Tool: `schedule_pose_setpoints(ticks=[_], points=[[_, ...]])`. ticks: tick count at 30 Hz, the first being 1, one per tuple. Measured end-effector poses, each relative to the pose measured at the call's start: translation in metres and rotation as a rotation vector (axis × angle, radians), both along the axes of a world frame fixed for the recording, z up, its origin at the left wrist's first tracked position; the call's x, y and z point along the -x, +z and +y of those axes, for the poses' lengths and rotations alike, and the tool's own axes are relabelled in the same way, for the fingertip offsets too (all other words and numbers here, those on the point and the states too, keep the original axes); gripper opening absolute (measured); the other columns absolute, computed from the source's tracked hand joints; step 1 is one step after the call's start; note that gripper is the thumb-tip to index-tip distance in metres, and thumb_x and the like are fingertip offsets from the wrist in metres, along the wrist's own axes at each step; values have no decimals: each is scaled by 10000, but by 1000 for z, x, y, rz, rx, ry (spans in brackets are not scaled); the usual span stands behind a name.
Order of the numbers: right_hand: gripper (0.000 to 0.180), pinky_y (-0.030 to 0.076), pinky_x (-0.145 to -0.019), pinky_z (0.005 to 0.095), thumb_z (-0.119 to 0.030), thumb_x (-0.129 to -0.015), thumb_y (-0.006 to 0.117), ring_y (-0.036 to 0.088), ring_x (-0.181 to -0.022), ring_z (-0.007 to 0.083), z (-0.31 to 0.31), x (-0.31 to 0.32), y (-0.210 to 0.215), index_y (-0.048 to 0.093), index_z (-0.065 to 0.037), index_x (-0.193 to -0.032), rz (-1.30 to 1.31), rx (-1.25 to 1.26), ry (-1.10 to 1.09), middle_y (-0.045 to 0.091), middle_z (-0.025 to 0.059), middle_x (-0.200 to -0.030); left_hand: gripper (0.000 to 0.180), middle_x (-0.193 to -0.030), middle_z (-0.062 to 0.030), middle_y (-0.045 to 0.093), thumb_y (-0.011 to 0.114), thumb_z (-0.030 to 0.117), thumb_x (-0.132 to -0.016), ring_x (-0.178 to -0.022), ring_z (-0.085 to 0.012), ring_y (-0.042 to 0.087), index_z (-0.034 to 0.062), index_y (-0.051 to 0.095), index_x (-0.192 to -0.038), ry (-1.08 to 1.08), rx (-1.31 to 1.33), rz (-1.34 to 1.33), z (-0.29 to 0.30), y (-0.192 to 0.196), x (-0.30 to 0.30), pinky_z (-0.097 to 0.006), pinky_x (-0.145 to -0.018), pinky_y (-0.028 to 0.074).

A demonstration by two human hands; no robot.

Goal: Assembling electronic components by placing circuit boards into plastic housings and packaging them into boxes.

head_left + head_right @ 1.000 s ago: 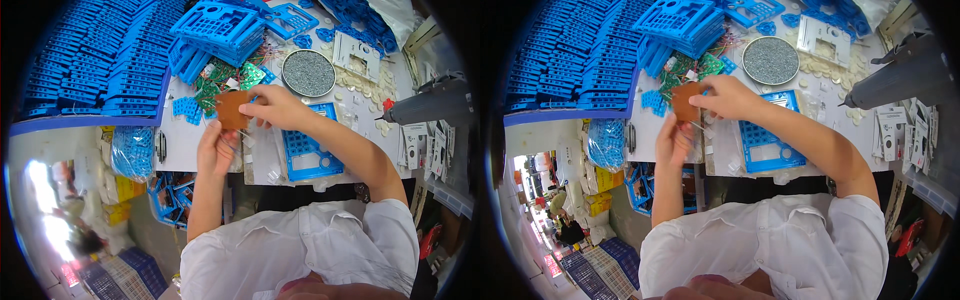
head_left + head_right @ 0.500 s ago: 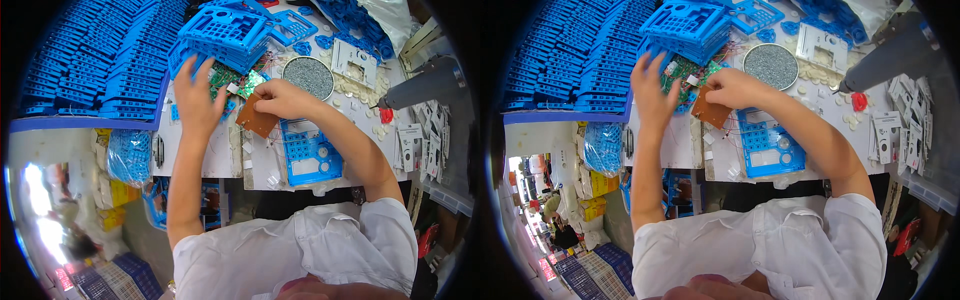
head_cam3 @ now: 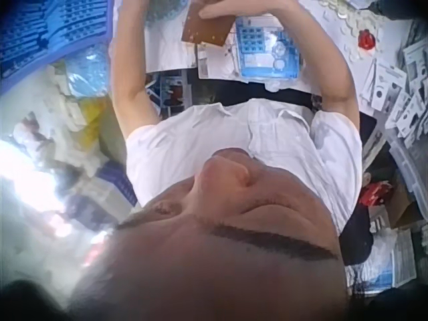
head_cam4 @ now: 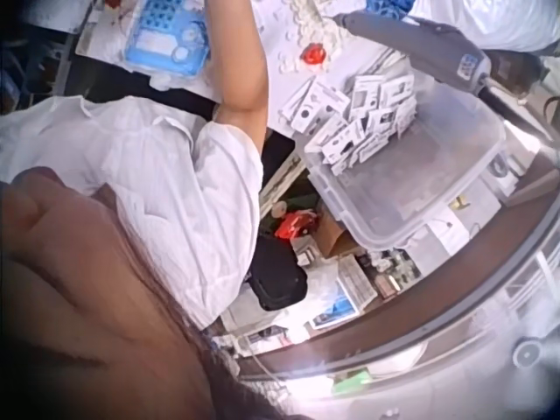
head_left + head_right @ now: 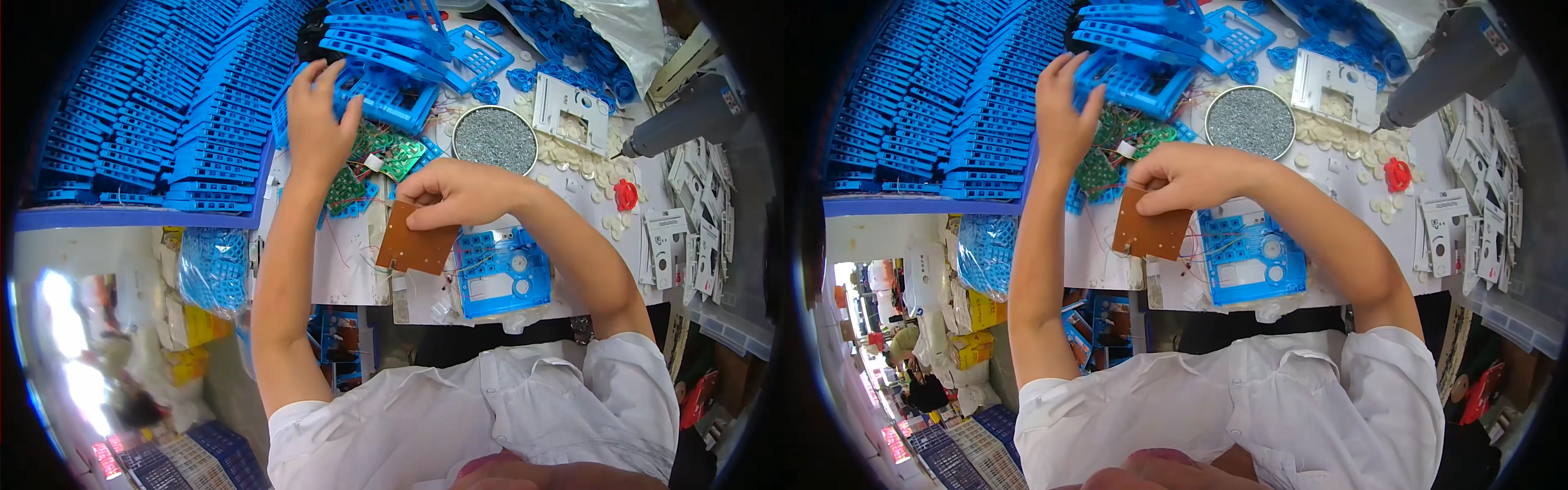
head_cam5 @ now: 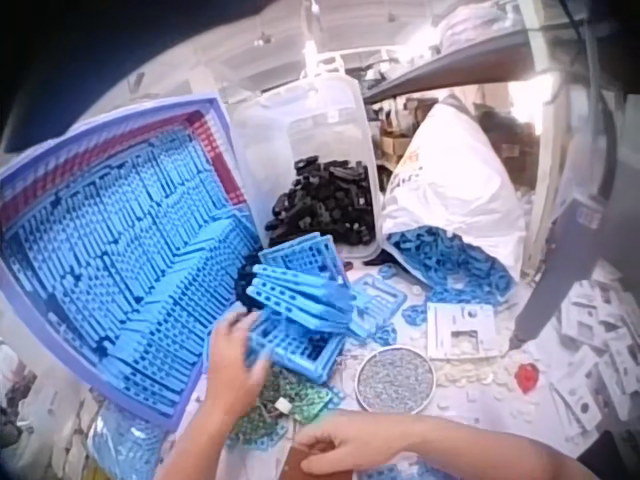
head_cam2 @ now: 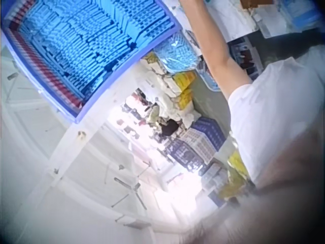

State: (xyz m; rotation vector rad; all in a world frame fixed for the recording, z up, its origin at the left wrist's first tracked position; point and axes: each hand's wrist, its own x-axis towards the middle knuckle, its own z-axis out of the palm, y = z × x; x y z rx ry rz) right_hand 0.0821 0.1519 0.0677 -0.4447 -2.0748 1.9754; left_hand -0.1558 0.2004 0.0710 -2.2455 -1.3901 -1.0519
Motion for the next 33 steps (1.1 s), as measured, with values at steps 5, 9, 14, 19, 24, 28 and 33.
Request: schedule_pose_setpoints(ticks=[5, 9, 14, 19, 24, 28, 33], points=[[183, 453, -572, 228, -189, -946, 675, 577, -648, 29, 2, -16, 16, 673, -8, -916, 5, 30, 5, 672, -8, -735, 372, -1163, -73, 696, 596, 253, -1035, -1044, -174, 650, -3, 595, -1304, -468, 1064, -1125, -116, 16, -19, -332, -944, 495], [159, 444, -551, 216, -164, -946, 692, 575, -616, 16, -1, -21, 24, 679, -10, -906, -30, -10, -61, 683, -9, -723, 380, -1137, -70, 687, 561, 256, -1050, -1030, -145, 643, -25, 585, -1304, -416, 1143, -1242, -170, 1, -39, -308, -927, 497], [164, 445, -554, 220, -165, -923, 706, 591, -615, 33, -10, -20, 21, 691, -4, -894, -76, 15, -37, 698, 7, -721, 363, -1112, -57, 684, 564, 256, -1049, -1002, -119, 631, -35, 604, -1262, -527, 1298, -1325, -184, -15, -36, -297, -893, 493], [190, 455, -563, 238, -183, -899, 722, 601, -623, 48, -8, -21, 21, 694, 5, -905, -109, 42, 338, 697, 24, -712, 270, -965, -18, 674, 577, 228, -1040, -864, -80, 592, -18, 655, -1119, -565, 1395, -1235, -181, -19, -40, -256, -767, 471], [182, 479, -581, 298, -182, -866, 740, 614, -622, 115, -5, -11, 37, 697, -12, -913, -228, -290, 499, 706, 40, -726, 261, -831, 17, 629, 582, 217, -1034, -745, -59, 542, -22, 667, -1095, -559, 1615, -894, -176, 2, -42, -233, -667, 428], [132, 499, -648, 323, -165, -843, 742, 640, -695, 220, -25, -27, 35, 709, -48, -895, 72, -988, -311, 719, 75, -817, 253, -787, 10, 603, 599, 186, -1027, -667, -48, 479, -19, 664, -1161, -547, 1578, -1133, -175, -4, -27, -228, -573, 370], [51, 510, -644, 320, -43, -837, 725, 642, -740, 222, -66, -71, 43, 712, -43, -886, 311, -789, -754, 691, 57, -822, 277, -802, -28, 593, 599, 166, -1023, -621, -58, 428, -13, 622, -1233, -528, 1324, -1549, -203, -25, -22, -223, -530, 321]])
